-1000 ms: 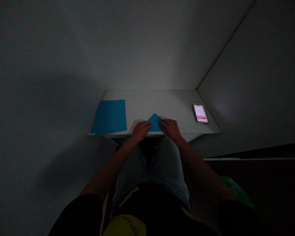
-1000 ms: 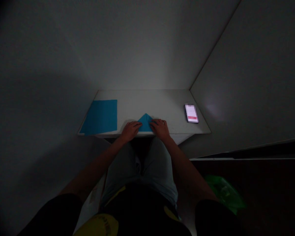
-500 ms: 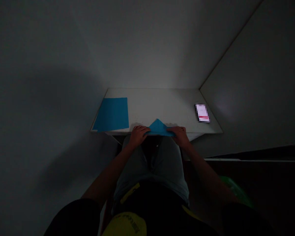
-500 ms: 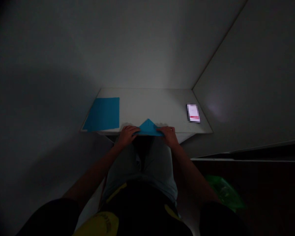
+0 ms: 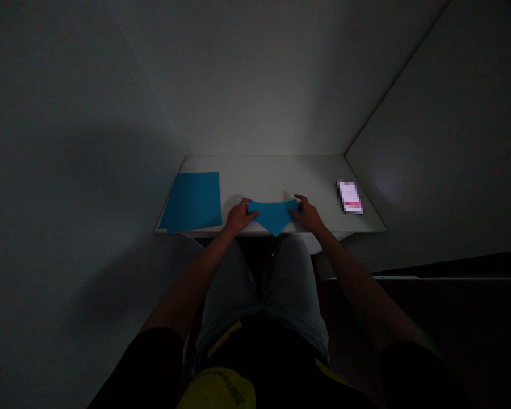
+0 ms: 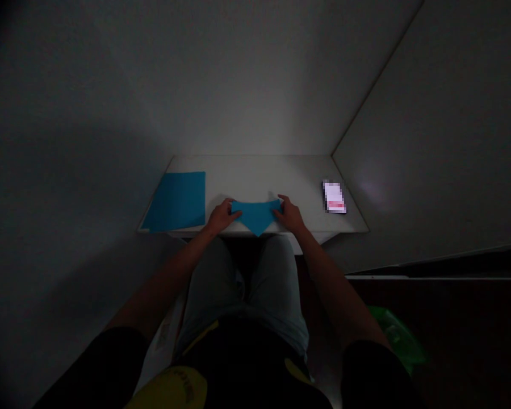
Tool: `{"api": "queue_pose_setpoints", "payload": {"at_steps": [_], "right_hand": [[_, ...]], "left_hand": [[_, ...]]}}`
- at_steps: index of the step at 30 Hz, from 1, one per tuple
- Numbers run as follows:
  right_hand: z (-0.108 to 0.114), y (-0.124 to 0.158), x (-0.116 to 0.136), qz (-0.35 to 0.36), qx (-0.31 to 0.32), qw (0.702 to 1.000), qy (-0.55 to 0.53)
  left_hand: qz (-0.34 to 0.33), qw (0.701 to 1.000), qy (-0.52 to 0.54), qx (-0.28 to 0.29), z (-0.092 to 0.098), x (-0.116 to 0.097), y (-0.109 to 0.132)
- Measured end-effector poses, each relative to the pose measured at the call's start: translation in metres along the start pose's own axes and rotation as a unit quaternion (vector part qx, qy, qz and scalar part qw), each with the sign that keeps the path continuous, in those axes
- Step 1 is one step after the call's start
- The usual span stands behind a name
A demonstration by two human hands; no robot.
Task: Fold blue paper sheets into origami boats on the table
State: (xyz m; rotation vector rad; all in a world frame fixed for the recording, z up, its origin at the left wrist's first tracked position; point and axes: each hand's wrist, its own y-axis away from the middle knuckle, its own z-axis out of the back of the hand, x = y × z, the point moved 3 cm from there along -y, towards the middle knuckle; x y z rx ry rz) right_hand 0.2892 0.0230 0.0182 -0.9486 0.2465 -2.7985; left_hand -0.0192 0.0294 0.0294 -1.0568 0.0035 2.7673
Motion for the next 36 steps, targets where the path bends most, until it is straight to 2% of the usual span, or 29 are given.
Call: {"api": "queue_pose_setpoints", "payload": {"at_steps": [4, 6, 9, 13, 19, 23, 28, 33, 36], "right_hand": [[-0.010, 0.006, 0.001, 0.048, -0.023, 0.995, 0.087], [-0.009, 0.013, 0.007, 0.077, 0.000, 0.989, 0.126], [-0.004, 0.024, 0.013, 0.116, 0.039, 0.981, 0.153], [0.003, 0.040, 0.012, 0.167, 0.096, 0.971, 0.140], [0.018, 0.057, 0.000, 0.215, 0.149, 0.958, 0.114], [0.026, 0.053, -0.002, 0.224, 0.180, 0.954, 0.081], [0.028, 0.042, 0.003, 0.219, 0.205, 0.954, 0.017], [0.018, 0.037, 0.002, 0.186, 0.163, 0.969, 0.012], [0.013, 0.030, -0.005, 0.142, 0.126, 0.981, 0.046]], "left_hand": [[-0.052, 0.993, -0.062, -0.089, -0.002, -0.002, 0.008], [-0.091, 0.988, -0.080, -0.096, -0.002, -0.004, 0.013], [-0.144, 0.984, -0.090, -0.045, -0.006, -0.005, 0.020], [-0.197, 0.976, -0.088, 0.008, -0.010, 0.002, 0.033], [-0.276, 0.950, -0.101, 0.107, 0.000, 0.020, 0.055], [-0.284, 0.945, -0.083, 0.141, 0.010, 0.026, 0.053], [-0.280, 0.943, -0.050, 0.170, 0.017, 0.016, 0.037], [-0.247, 0.957, -0.047, 0.142, 0.013, 0.009, 0.019], [-0.191, 0.972, -0.078, 0.111, 0.008, 0.014, 0.008]]}}
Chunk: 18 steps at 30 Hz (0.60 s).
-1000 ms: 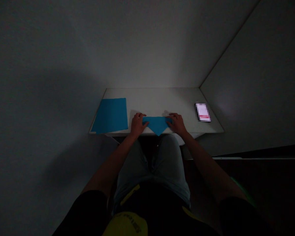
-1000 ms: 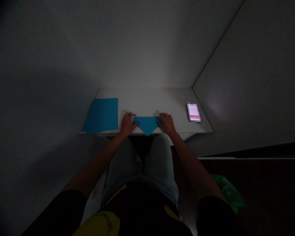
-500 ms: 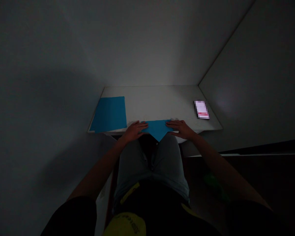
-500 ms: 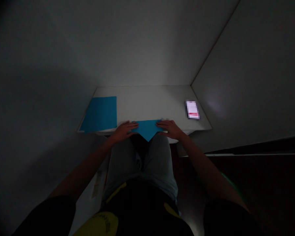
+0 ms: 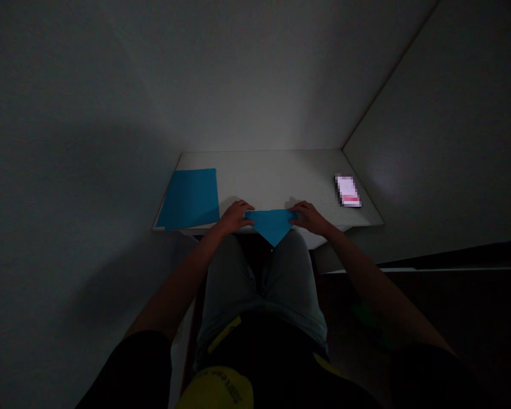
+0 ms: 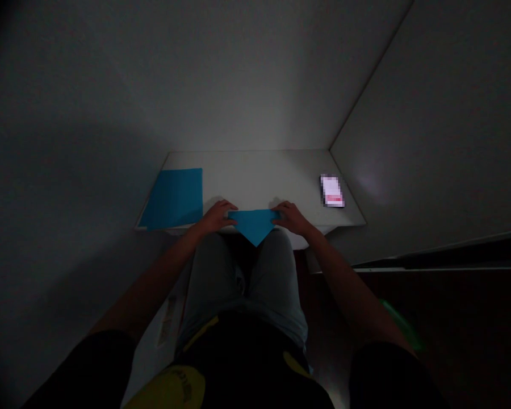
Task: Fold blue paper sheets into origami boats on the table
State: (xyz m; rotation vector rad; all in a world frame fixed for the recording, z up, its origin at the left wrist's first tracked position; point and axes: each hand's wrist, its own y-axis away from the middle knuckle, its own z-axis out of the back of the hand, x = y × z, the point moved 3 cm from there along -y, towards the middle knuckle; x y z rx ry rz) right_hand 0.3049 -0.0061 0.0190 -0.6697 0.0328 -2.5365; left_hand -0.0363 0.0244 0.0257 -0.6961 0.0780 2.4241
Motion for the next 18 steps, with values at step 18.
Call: {"api": "queue_pose_setpoints", "payload": {"at_steps": [18], "right_hand": [[0.007, -0.031, -0.018, -0.007, 0.091, 0.993, -0.073]], "left_hand": [[0.134, 0.990, 0.038, 0.031, -0.006, 0.010, -0.009]]}}
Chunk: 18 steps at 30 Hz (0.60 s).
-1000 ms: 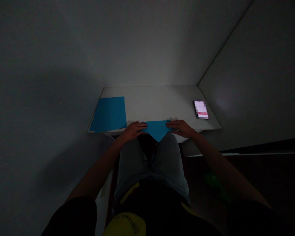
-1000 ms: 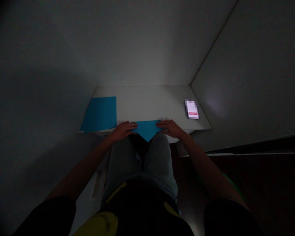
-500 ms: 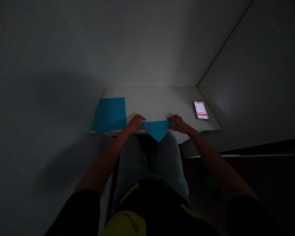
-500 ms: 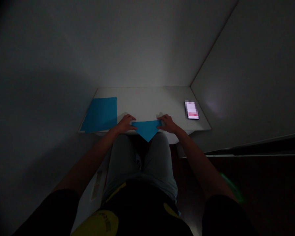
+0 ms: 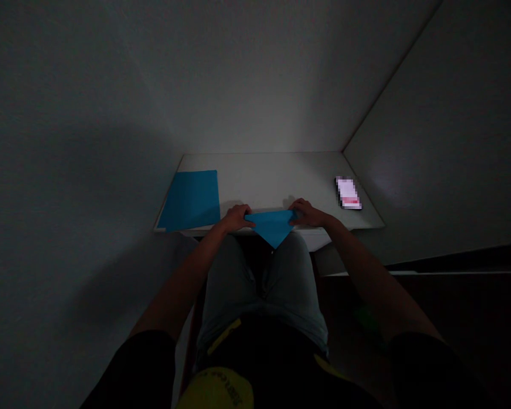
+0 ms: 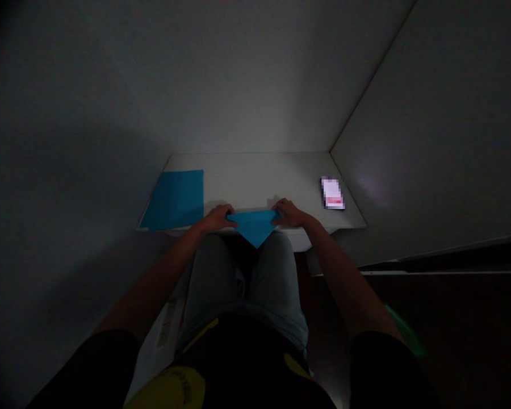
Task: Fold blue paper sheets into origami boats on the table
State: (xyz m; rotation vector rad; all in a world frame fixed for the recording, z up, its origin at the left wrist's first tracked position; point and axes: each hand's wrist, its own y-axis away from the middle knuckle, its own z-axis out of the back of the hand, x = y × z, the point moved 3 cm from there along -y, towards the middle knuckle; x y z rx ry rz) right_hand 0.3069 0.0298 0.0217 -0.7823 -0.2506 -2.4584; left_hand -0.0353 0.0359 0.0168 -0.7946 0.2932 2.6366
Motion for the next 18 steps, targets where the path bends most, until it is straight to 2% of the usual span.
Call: {"api": "queue_pose_setpoints", "payload": {"at_steps": [3, 6, 9, 11, 15, 18], "right_hand": [[-0.002, 0.001, 0.002, 0.018, -0.024, 0.999, -0.028], [-0.008, 0.012, 0.008, 0.021, -0.086, 0.995, -0.055], [-0.018, 0.034, 0.014, 0.022, -0.163, 0.986, -0.034], [-0.026, 0.050, 0.018, 0.036, -0.194, 0.980, -0.016], [-0.041, 0.072, 0.029, 0.060, -0.210, 0.975, 0.042], [-0.048, 0.079, 0.034, 0.041, -0.223, 0.970, 0.084]], "left_hand": [[-0.032, 0.998, 0.060, -0.018, -0.001, -0.002, 0.006], [-0.099, 0.989, 0.093, -0.067, -0.006, -0.007, 0.019], [-0.140, 0.979, 0.051, -0.136, -0.013, -0.009, 0.039], [-0.149, 0.976, 0.015, -0.160, -0.019, -0.010, 0.053], [-0.164, 0.972, -0.020, -0.169, -0.028, -0.010, 0.072], [-0.164, 0.970, -0.012, -0.182, -0.030, -0.010, 0.076]]}}
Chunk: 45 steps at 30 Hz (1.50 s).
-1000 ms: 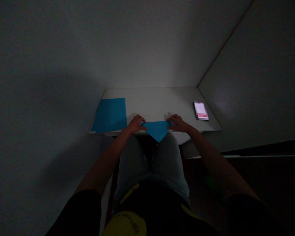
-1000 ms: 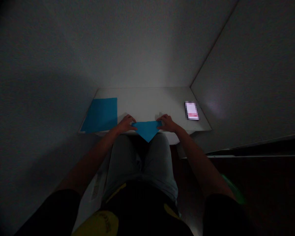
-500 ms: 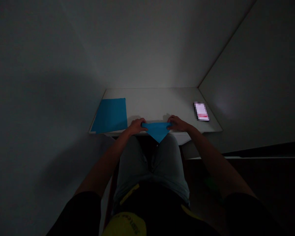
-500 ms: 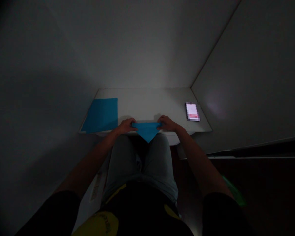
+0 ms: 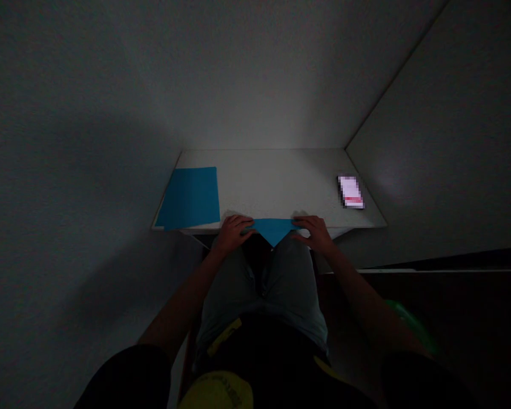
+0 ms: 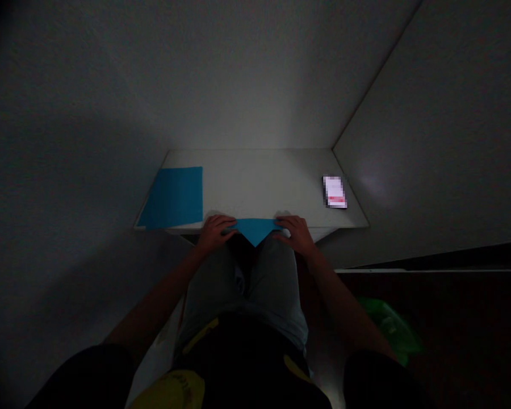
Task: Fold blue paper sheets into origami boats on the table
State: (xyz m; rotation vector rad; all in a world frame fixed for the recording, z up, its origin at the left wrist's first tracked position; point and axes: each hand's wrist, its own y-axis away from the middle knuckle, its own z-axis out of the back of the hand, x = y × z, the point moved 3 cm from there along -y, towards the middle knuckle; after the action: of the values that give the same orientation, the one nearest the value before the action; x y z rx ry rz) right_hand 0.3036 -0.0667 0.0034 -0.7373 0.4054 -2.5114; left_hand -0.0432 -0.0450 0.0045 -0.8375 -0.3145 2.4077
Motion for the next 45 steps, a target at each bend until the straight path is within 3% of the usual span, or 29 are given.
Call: {"api": "queue_pose_setpoints", "payload": {"at_steps": [6, 10, 16, 25, 34, 40, 45], "right_hand": [[-0.001, -0.012, 0.003, -0.067, -0.016, 0.996, -0.056], [0.002, -0.041, -0.003, -0.165, -0.067, 0.971, -0.159], [-0.011, -0.079, -0.021, -0.214, -0.097, 0.946, -0.223], [-0.015, -0.074, -0.020, -0.198, -0.068, 0.960, -0.186], [-0.018, -0.074, -0.017, -0.209, -0.067, 0.959, -0.182], [-0.020, -0.074, -0.014, -0.165, -0.062, 0.970, -0.168], [-0.020, -0.074, -0.015, -0.173, -0.060, 0.969, -0.167]], "left_hand": [[0.081, 0.992, 0.094, -0.032, 0.001, 0.003, -0.016], [0.180, 0.954, 0.232, -0.052, -0.002, 0.012, -0.046], [0.211, 0.927, 0.297, -0.088, -0.009, 0.021, -0.078], [0.203, 0.943, 0.256, -0.060, -0.013, 0.025, -0.068], [0.195, 0.944, 0.255, -0.075, -0.015, 0.026, -0.066], [0.193, 0.942, 0.265, -0.071, -0.014, 0.027, -0.068], [0.196, 0.935, 0.284, -0.083, -0.014, 0.029, -0.068]]}}
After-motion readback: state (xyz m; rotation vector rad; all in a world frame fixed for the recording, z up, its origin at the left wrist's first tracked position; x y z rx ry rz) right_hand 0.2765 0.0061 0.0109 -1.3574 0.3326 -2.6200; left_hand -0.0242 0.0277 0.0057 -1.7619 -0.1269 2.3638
